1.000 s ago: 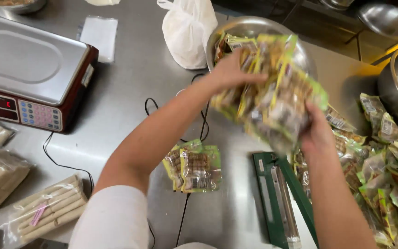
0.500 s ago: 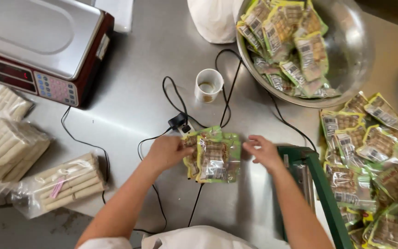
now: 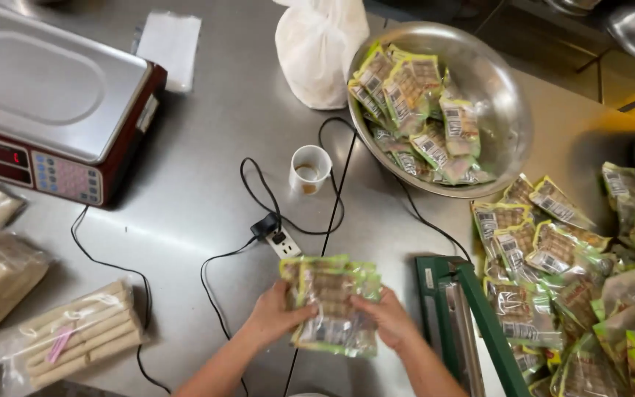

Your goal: The person seals small packages of food using a heat sealer, moving them one at a time from a workspace onto the sealer and then placing them in a pile or bowl.

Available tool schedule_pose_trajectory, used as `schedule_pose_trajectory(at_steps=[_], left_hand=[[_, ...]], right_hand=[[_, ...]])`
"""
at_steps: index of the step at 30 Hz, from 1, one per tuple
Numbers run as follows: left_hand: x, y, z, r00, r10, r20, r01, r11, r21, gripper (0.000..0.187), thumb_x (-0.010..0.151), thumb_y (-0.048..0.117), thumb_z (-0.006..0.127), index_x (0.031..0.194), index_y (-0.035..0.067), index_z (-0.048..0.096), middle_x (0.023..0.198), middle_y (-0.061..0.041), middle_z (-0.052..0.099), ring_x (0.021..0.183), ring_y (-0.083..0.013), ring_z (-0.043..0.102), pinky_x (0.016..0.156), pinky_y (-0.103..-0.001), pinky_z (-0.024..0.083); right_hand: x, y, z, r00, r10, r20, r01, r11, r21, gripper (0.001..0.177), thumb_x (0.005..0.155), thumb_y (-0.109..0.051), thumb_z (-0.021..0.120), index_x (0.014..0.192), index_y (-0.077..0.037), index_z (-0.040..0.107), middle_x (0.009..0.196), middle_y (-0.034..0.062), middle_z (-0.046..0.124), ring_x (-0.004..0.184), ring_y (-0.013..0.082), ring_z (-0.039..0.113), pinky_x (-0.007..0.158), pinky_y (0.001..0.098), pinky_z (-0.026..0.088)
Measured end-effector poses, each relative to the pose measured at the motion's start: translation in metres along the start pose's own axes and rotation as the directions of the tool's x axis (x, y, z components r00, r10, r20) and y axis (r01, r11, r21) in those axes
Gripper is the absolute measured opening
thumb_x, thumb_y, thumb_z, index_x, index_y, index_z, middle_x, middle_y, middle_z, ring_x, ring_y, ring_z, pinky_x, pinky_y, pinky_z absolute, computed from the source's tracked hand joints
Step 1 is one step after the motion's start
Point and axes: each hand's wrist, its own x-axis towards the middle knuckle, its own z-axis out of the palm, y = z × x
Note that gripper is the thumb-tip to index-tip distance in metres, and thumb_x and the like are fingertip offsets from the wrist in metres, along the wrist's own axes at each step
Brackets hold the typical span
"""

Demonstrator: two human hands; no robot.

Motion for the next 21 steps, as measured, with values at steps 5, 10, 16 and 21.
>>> schedule_pose_trajectory(at_steps=[5,10,16,21], left_hand=[[0.015,0.179,-0.053,0.855,0.499,-0.142,-0.471,0.861,0.191,0.083,0.077,0.069,0.065,0.138,0.014,0.052,0.12,-0.008,0.072,0.103,-0.0265,0.071,0.081,-0.042,0.056],[-0.072,0.286,-0.077,0.444,0.835,-0.326,-0.788,0.537,0.301,0.097,0.094,0.051,0.07,0.164,0.009,0.017,0.171,-0.015,0.031,0.155,-0.0363,0.035,0.115,-0.054,0.039],[-0.084,0.215,-0.012,0.078,0.962,-0.261,-0.878,0.19,0.439,0.055,0.104,0.047,0.058,0.146,0.012,0.05,0.156,-0.014,0.054,0.147,-0.0324,0.051,0.118,-0.047,0.044],[-0.005,0.079,0.092,0.45,0.892,0.04,-0.857,0.419,0.301,0.04,0.087,0.026,0.076,0.124,0.015,0.066,0.13,-0.008,0.072,0.121,-0.03,0.066,0.105,-0.045,0.046]], right_hand=[[-0.001,-0.128,-0.013,0.875,-0.464,-0.14,0.482,0.861,0.164,0.048,0.079,0.002,0.076,0.125,-0.005,0.067,0.112,0.0145,0.075,0.093,0.0295,0.072,0.082,0.0438,0.059],[-0.061,-0.218,-0.036,0.711,-0.613,-0.345,0.703,0.596,0.388,0.02,0.092,-0.008,0.074,0.1,-0.019,0.06,0.087,0.0077,0.072,0.079,0.0262,0.071,0.067,0.0533,0.062],[-0.119,-0.081,-0.103,0.664,-0.699,-0.265,0.744,0.652,0.147,0.023,0.094,-0.009,0.067,0.117,-0.009,0.064,0.124,0.0177,0.073,0.112,0.0344,0.072,0.091,0.0489,0.058],[-0.151,0.094,-0.132,0.819,-0.426,-0.385,0.504,0.855,0.125,0.014,0.093,0.012,0.066,0.101,0.02,0.074,0.085,0.039,0.078,0.065,0.0476,0.073,0.062,0.0541,0.063]])
